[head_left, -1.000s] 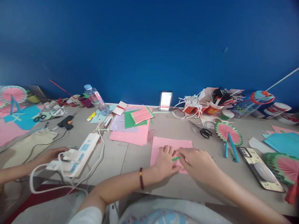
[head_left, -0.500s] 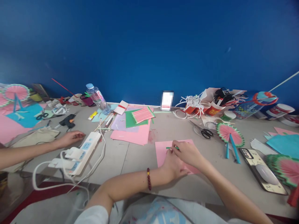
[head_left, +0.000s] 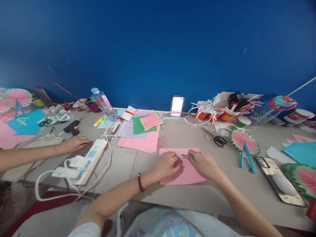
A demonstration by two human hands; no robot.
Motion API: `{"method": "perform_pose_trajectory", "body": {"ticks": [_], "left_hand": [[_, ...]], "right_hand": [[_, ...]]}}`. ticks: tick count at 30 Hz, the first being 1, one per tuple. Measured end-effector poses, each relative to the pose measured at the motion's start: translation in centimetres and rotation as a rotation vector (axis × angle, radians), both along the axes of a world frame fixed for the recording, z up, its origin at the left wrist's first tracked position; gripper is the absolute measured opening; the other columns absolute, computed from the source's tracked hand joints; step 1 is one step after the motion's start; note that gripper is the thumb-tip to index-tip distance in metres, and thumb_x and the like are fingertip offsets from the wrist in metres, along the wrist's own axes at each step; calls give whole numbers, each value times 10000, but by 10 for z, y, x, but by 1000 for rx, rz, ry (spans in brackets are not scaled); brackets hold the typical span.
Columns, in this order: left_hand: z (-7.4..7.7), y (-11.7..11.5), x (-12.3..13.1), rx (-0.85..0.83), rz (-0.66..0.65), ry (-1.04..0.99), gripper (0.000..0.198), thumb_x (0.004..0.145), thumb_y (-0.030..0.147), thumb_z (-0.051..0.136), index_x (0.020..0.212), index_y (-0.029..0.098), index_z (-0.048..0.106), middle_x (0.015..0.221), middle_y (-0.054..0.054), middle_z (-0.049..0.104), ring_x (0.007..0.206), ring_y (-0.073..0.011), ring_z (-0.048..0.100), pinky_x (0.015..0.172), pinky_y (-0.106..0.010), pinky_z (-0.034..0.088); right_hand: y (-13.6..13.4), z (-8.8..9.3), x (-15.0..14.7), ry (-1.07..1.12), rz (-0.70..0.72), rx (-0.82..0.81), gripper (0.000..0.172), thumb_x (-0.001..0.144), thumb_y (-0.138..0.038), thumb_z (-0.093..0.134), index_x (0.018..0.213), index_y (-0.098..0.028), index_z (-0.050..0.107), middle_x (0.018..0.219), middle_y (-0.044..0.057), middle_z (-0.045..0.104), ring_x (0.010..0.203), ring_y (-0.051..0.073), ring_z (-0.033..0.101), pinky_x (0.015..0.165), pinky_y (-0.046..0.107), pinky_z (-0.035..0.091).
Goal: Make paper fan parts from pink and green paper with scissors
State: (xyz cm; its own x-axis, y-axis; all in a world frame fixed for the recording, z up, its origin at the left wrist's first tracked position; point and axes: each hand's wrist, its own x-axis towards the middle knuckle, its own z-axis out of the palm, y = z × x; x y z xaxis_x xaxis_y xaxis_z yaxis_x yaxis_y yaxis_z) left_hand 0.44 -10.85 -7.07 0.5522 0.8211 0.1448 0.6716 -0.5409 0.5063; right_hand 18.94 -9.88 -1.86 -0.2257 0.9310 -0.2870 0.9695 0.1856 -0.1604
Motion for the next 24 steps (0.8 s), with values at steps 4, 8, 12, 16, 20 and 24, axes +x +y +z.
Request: {"method": "perform_pose_trajectory", "body": {"ticks": [4, 8, 12, 16, 20, 24], "left_hand": [[-2, -8, 5, 19, 35, -38, 186, 874, 351, 538, 848, 189, 624, 857, -61, 634, 866, -205, 582, 774, -328, 436], [2, -11, 8, -111, 187, -225, 223, 866, 400, 553, 971, 205, 576, 879, -33, 658, 808, -183, 594, 742, -313, 445], [7, -12, 9, -251, 120, -415, 253, 854, 382, 579, 1051, 224, 576, 989, -15, 668, 843, -155, 594, 757, -278, 454], [1, -12, 12, -346, 92, -548, 185, 904, 298, 478, 961, 202, 625, 962, -19, 674, 852, -143, 593, 787, -269, 459], [-7, -7, 14, -415, 119, -669, 163, 870, 233, 482, 858, 177, 635, 860, -26, 672, 790, -144, 595, 742, -268, 466], [-10, -4, 15, -450, 169, -682, 154, 861, 253, 502, 846, 171, 631, 815, -23, 666, 691, -129, 578, 653, -251, 456]], "right_hand": [[-2, -3, 2, 8, -2, -40, 304, 975, -301, 301, 970, -204, 589, 886, 98, 718, 776, 238, 674, 549, 266, 240], [-8, 2, 4, 109, 4, -105, 282, 967, -278, 315, 951, -206, 588, 888, 74, 708, 790, 210, 657, 570, 255, 258], [-14, 7, 4, 203, 26, -137, 283, 963, -279, 321, 915, -202, 589, 823, 57, 689, 733, 183, 627, 580, 247, 278], [-17, 8, 3, 256, 12, -154, 280, 956, -283, 328, 876, -203, 584, 739, 42, 659, 655, 165, 599, 575, 240, 297], [-18, 4, 5, 326, -11, -170, 260, 944, -310, 351, 848, -206, 569, 708, 30, 641, 658, 169, 599, 583, 238, 317], [-17, -2, 9, 389, -14, -177, 259, 934, -315, 352, 837, -206, 565, 707, 31, 642, 673, 176, 600, 594, 244, 335]]}}
